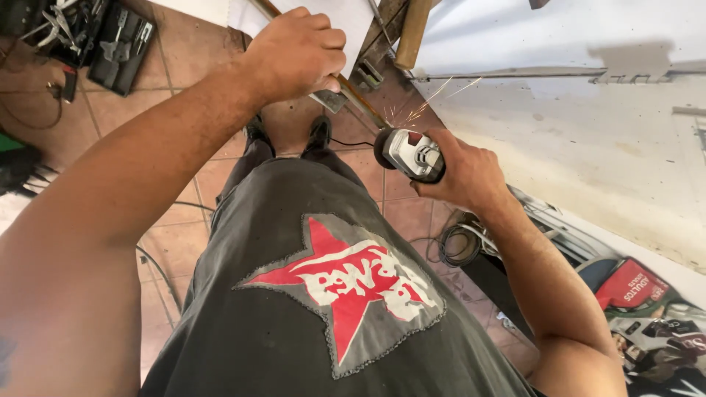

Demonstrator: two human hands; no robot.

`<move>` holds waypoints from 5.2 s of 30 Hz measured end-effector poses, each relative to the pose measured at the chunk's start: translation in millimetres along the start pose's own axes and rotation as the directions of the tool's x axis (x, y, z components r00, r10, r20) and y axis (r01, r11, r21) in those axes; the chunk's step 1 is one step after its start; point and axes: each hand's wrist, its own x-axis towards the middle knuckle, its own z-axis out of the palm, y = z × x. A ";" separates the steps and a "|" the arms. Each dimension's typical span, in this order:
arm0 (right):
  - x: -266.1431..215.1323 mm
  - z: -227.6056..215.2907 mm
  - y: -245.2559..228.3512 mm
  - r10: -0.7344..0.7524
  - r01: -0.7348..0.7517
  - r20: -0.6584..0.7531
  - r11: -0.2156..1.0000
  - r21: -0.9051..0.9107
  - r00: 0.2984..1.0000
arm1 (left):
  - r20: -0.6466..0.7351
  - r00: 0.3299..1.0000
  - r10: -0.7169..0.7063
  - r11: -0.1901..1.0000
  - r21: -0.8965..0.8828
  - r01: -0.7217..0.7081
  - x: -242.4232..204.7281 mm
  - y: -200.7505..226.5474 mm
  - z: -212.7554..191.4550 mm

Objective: Measuring, cutting with an angle grinder, and welding metal bars to construct a frame.

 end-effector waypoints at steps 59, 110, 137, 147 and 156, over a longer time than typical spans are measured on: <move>23.3 -60.5 -29.9 0.023 0.003 0.213 0.993 -0.121 0.977 | 0.182 0.983 -0.035 0.974 -0.216 0.074 10.9 -8.8 -2.9; -3.6 -43.4 30.0 0.069 -0.093 0.141 0.980 0.174 0.988 | 0.106 0.994 -0.032 0.984 -0.172 0.050 5.2 4.7 -23.7; -26.3 155.5 62.6 0.298 0.120 -0.165 0.165 0.979 0.940 | -0.163 0.982 -0.093 0.979 -0.196 0.060 2.3 55.3 -58.2; 59.7 24.8 -13.7 0.309 0.734 -0.671 -0.183 0.654 0.674 | 0.474 0.727 -0.497 -0.213 -0.879 0.427 71.2 173.4 -53.1; 167.9 24.6 -131.4 -0.273 0.497 -0.805 0.867 0.032 0.527 | 0.370 0.379 -0.848 0.034 -0.676 0.736 -85.1 69.8 -147.6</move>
